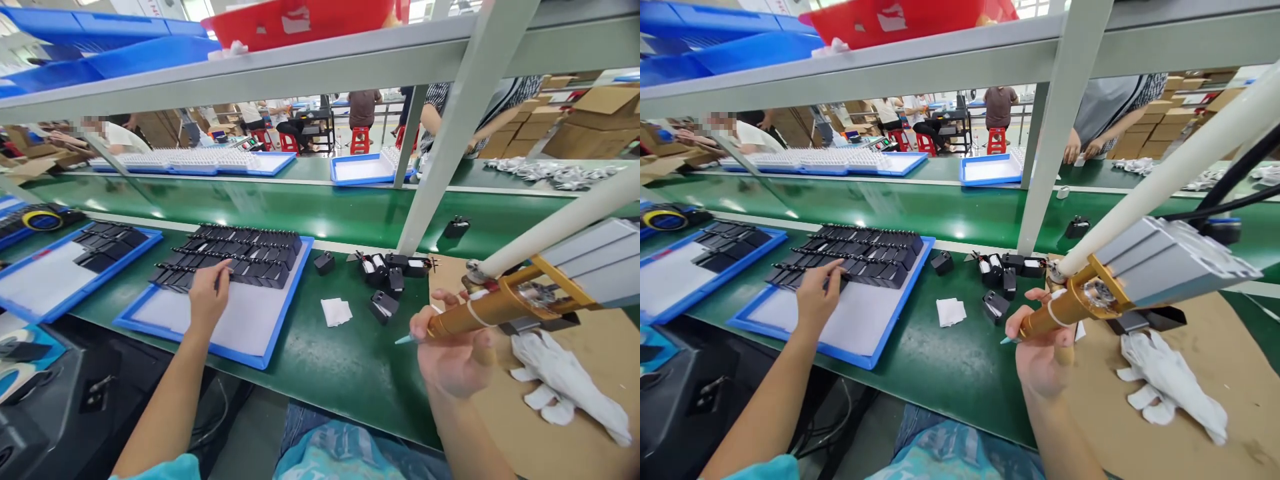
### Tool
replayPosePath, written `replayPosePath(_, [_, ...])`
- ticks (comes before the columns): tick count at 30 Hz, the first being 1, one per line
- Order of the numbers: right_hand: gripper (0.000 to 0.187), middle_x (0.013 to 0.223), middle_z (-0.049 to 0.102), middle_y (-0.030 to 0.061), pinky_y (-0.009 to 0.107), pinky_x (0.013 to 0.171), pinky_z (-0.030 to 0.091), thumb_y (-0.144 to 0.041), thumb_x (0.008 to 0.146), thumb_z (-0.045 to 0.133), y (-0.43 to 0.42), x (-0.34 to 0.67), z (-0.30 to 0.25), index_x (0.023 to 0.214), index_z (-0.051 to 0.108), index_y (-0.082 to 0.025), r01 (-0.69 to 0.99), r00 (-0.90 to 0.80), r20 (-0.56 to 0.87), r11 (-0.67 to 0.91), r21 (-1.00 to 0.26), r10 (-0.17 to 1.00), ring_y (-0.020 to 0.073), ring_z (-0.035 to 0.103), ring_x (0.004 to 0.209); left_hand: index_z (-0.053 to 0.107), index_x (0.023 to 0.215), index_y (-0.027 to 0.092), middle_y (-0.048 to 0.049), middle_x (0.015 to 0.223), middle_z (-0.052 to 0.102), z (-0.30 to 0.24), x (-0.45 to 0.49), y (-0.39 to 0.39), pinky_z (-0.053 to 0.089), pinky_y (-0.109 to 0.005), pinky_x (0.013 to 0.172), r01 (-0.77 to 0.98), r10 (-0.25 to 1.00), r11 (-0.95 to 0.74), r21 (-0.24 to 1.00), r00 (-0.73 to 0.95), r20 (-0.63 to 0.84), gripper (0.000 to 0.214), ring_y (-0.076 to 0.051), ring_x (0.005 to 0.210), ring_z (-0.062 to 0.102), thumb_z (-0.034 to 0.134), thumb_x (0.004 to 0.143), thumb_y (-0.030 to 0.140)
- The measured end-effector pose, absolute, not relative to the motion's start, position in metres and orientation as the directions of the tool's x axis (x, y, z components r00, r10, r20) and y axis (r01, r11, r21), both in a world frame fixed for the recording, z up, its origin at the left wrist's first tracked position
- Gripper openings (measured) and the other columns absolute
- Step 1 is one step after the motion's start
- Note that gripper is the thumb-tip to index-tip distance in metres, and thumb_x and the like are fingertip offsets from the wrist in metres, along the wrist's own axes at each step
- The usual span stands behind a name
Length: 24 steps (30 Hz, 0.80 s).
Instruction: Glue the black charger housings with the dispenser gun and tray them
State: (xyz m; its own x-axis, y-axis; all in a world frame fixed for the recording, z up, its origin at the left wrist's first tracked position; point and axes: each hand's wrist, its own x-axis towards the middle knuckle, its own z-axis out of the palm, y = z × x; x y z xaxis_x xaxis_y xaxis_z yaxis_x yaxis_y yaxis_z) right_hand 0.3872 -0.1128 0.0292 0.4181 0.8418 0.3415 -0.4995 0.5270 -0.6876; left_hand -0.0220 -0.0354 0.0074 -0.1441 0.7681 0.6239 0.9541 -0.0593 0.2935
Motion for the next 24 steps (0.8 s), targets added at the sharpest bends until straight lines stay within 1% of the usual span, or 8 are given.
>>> replayPosePath(3, [0.036,0.105,0.059,0.0014,0.030,0.045,0.043,-0.053,0.083,0.055,-0.113,0.387,0.029,0.110,0.058,-0.030,-0.501,0.412,0.339,0.521,-0.691,0.846,0.0105,0.057,0.048,0.070,0.102,0.018,-0.0028,0.074,0.070,0.016,0.022,-0.026,0.049,-0.027,0.073,0.888,0.892,-0.180,0.423,-0.034,0.451,0.037,-0.017,0.072,0.066,0.042,0.095,0.040])
replayPosePath(5, [0.034,0.106,0.059,0.0015,0.030,0.045,0.043,-0.053,0.084,0.054,-0.113,0.388,0.028,0.110,0.057,-0.030,-0.499,0.411,0.343,0.524,-0.690,0.844,0.0103,0.057,0.048,0.071,0.080,0.019,-0.0004,0.061,0.067,0.018,0.052,-0.013,0.047,-0.025,0.066,0.880,0.927,-0.216,0.422,0.048,0.372,0.039,-0.016,0.062,0.065,0.046,0.093,0.046])
replayPosePath(7, [0.033,0.106,0.058,0.0015,0.030,0.045,0.043,-0.052,0.085,0.053,-0.114,0.388,0.027,0.111,0.056,-0.031,-0.495,0.408,0.348,0.524,-0.693,0.844,0.0103,0.057,0.049,0.069,0.069,0.020,-0.0017,0.059,0.067,0.017,0.079,0.003,0.048,-0.026,0.068,0.878,0.933,-0.248,0.408,0.104,0.343,0.041,-0.018,0.065,0.066,0.049,0.091,0.049])
replayPosePath(9, [0.033,0.105,0.058,0.0018,0.030,0.045,0.042,-0.051,0.086,0.052,-0.113,0.389,0.026,0.112,0.054,-0.031,-0.490,0.404,0.351,0.524,-0.697,0.845,0.0108,0.057,0.049,0.072,0.085,0.020,-0.0062,0.082,0.074,0.014,0.102,0.020,0.050,-0.030,0.080,0.869,0.930,-0.288,0.402,0.153,0.334,0.034,-0.022,0.087,0.069,0.058,0.086,0.050])
replayPosePath(12, [0.034,0.105,0.059,0.0020,0.030,0.046,0.042,-0.052,0.086,0.051,-0.112,0.389,0.026,0.112,0.053,-0.031,-0.484,0.403,0.353,0.524,-0.701,0.844,0.0113,0.058,0.049,0.065,0.120,0.018,-0.0122,0.119,0.070,0.008,0.129,0.042,0.048,-0.039,0.097,0.831,0.950,-0.299,0.468,0.212,0.230,0.051,-0.030,0.113,0.063,0.071,0.077,0.046])
replayPosePath(16, [0.033,0.104,0.058,0.0007,0.029,0.045,0.041,-0.052,0.084,0.054,-0.111,0.389,0.027,0.108,0.054,-0.030,-0.502,0.400,0.343,0.517,-0.694,0.850,0.0103,0.059,0.048,0.067,0.117,0.015,-0.0142,0.118,0.071,0.008,0.138,0.049,0.049,-0.045,0.100,0.788,0.967,-0.252,0.562,0.234,0.106,0.041,-0.031,0.109,0.066,0.065,0.081,0.035])
replayPosePath(20, [0.031,0.104,0.057,0.0001,0.028,0.045,0.041,-0.052,0.084,0.055,-0.113,0.388,0.029,0.105,0.056,-0.028,-0.516,0.386,0.344,0.509,-0.688,0.856,0.0100,0.059,0.049,0.067,0.117,0.018,-0.0106,0.116,0.073,0.019,0.128,0.013,0.055,-0.038,0.095,0.712,0.959,-0.218,0.668,0.283,0.011,0.046,-0.027,0.105,0.070,0.066,0.079,0.044])
replayPosePath(24, [0.031,0.104,0.058,0.0002,0.029,0.044,0.041,-0.051,0.085,0.053,-0.115,0.386,0.031,0.105,0.053,-0.028,-0.514,0.385,0.354,0.516,-0.685,0.853,0.0097,0.058,0.048,0.067,0.117,0.020,-0.0101,0.115,0.073,0.026,0.127,-0.051,0.054,-0.040,0.097,0.538,0.916,-0.115,0.835,0.382,-0.120,0.048,-0.026,0.107,0.069,0.070,0.077,0.047])
